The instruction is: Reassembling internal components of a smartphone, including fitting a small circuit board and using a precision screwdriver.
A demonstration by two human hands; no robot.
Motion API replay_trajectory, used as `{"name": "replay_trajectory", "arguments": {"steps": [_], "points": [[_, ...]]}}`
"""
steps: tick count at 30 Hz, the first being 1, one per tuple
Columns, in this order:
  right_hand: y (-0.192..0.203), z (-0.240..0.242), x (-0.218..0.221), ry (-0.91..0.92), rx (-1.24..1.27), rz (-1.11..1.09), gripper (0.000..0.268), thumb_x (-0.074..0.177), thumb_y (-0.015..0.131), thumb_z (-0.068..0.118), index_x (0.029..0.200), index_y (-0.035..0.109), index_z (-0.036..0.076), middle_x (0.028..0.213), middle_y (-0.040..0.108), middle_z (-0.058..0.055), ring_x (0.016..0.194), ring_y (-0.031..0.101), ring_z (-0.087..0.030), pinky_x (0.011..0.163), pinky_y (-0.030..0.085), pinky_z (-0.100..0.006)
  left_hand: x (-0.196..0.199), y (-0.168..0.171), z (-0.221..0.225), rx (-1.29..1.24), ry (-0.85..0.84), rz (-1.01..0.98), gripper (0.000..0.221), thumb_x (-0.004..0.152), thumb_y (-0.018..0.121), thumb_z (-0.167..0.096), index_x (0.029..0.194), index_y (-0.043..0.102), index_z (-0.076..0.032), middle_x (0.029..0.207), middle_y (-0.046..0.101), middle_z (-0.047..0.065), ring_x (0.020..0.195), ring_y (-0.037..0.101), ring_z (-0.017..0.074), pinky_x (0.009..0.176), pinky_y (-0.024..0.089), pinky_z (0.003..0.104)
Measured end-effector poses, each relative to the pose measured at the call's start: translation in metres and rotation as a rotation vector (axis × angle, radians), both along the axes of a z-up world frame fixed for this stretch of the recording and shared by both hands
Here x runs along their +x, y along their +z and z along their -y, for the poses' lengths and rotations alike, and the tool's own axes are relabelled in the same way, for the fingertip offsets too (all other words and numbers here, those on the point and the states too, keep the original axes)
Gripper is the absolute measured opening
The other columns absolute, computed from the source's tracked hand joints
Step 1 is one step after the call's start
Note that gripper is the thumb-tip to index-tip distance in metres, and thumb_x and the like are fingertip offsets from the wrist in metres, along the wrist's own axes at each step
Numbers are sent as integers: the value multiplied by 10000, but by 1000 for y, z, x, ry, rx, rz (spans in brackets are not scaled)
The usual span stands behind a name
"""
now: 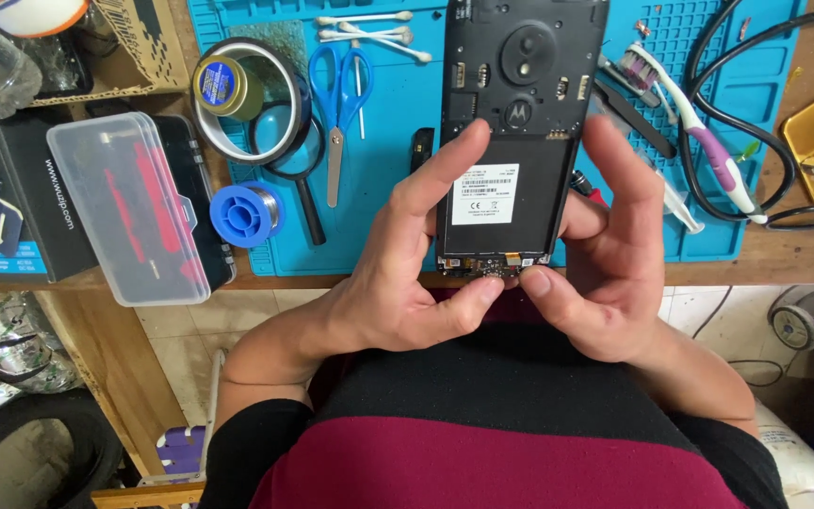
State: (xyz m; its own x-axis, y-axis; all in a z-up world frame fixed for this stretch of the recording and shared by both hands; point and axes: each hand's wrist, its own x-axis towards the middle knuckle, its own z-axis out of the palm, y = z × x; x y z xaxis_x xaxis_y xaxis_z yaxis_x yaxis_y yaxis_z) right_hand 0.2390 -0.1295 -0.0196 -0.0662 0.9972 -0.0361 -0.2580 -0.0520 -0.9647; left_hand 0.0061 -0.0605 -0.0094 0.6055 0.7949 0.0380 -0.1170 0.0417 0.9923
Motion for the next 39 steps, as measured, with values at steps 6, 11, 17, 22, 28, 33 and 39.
{"name": "replay_trajectory", "arguments": {"steps": [6,11,17,22,28,33,39], "points": [[-4,0,11,12,32,163,1148,1043,791,54,1891,18,10,2000,234,-214,1449,759,-313,1405,539,-444,4,9,-1,-123,-73,140,1078,1249,697,-63,1915,-132,-235,1872,597,254,1502,811,293,1388,708,439],[-5,-2,10,62,33,110,1060,1090,736,120,1882,37,29,1730,552,-264,1236,827,-306,1151,644,-389,6,11,-3,-65,-44,33,1068,1212,695,-108,1916,-101,-212,1809,650,225,1459,825,271,1309,726,403],[6,-8,5,23,-114,43,882,1089,737,222,1786,254,-22,1460,710,-183,1121,769,-194,953,669,-313,8,11,-3,-65,-52,17,1073,1176,708,-82,1916,-62,-191,1714,730,229,1375,832,255,1221,728,356],[7,-11,5,14,-135,101,863,1059,767,166,1762,307,-32,1514,663,-143,1058,756,-145,913,655,-274,10,10,-3,-66,-54,59,1067,1163,700,-89,1921,-43,-197,1781,703,283,1560,828,328,1338,725,383],[0,-11,3,-24,-102,139,901,1025,811,205,1749,331,-34,1564,633,-145,1104,743,-146,939,647,-264,13,9,-1,-64,-32,59,1061,1151,703,-85,1919,-26,-166,1944,502,297,1681,745,360,1443,655,398],[-1,-11,4,-27,-102,143,941,1015,818,162,1777,300,-28,1595,617,-148,1113,751,-154,943,655,-264,14,9,0,-78,-23,56,1049,1157,694,-91,1923,-15,-188,1890,585,299,1553,815,332,1270,744,363],[-3,-12,7,-23,-107,118,963,985,833,120,1765,286,-23,1568,616,-164,1097,794,-196,916,685,-285,16,6,2,-28,-2,-44,1084,1104,717,-108,1919,5,-163,1845,642,248,1363,850,243,1097,747,306]]}}
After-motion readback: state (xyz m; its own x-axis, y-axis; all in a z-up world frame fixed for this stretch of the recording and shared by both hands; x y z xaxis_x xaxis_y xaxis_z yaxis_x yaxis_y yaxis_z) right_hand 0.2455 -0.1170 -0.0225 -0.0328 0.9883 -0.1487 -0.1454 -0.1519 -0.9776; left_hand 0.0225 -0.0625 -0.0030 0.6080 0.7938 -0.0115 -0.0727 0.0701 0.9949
